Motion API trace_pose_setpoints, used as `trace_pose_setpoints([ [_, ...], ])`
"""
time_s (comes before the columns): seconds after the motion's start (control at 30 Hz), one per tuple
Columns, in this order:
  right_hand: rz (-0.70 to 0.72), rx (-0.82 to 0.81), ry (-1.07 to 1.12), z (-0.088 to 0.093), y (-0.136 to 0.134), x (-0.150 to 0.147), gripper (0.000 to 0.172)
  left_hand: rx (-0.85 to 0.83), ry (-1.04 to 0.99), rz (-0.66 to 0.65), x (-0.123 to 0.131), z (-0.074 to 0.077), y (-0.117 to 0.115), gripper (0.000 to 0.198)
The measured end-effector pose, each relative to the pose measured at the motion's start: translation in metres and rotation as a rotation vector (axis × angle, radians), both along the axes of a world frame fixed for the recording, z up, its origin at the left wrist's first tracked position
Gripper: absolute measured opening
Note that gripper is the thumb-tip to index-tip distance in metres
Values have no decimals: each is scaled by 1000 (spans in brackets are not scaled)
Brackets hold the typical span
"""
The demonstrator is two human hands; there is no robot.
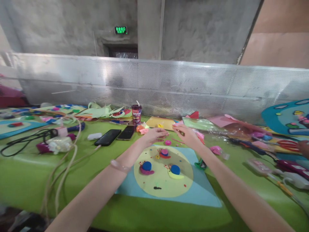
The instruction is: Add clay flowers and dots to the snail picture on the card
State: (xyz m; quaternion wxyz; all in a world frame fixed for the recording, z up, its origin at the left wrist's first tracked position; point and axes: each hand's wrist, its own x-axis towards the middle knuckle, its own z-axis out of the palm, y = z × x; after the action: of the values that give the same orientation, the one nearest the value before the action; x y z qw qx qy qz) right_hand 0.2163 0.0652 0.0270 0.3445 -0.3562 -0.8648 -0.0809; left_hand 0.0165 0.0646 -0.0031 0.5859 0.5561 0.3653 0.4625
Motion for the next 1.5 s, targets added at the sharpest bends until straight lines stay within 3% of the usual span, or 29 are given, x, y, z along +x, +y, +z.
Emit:
trace_pose_setpoints([
  [0.2, -88, -139, -12, 2, 18, 21, 15, -22, 17, -2, 0, 0, 0, 25],
  [0.4, -51, -276, -89, 2, 29, 37, 19, -36, 23, 1, -1, -2, 2, 26],
  [0.6, -70, -401, -120, 2, 30, 48, 9, -36, 25, -9, -2, -3, 3, 24],
  [0.8, -59, -625, -204, -3, 31, 58, 25, -41, 32, -7, -2, -5, 4, 23],
  [0.9, -83, -693, -259, -8, 35, 60, 20, -47, 37, -11, -2, -6, 6, 26],
  [1.13, -143, -703, -332, -12, 39, 61, 21, -59, 47, -17, -2, -5, 4, 26],
  [1.5, -216, -519, -453, -10, 42, 60, 22, -82, 55, 0, 0, -4, 4, 30],
])
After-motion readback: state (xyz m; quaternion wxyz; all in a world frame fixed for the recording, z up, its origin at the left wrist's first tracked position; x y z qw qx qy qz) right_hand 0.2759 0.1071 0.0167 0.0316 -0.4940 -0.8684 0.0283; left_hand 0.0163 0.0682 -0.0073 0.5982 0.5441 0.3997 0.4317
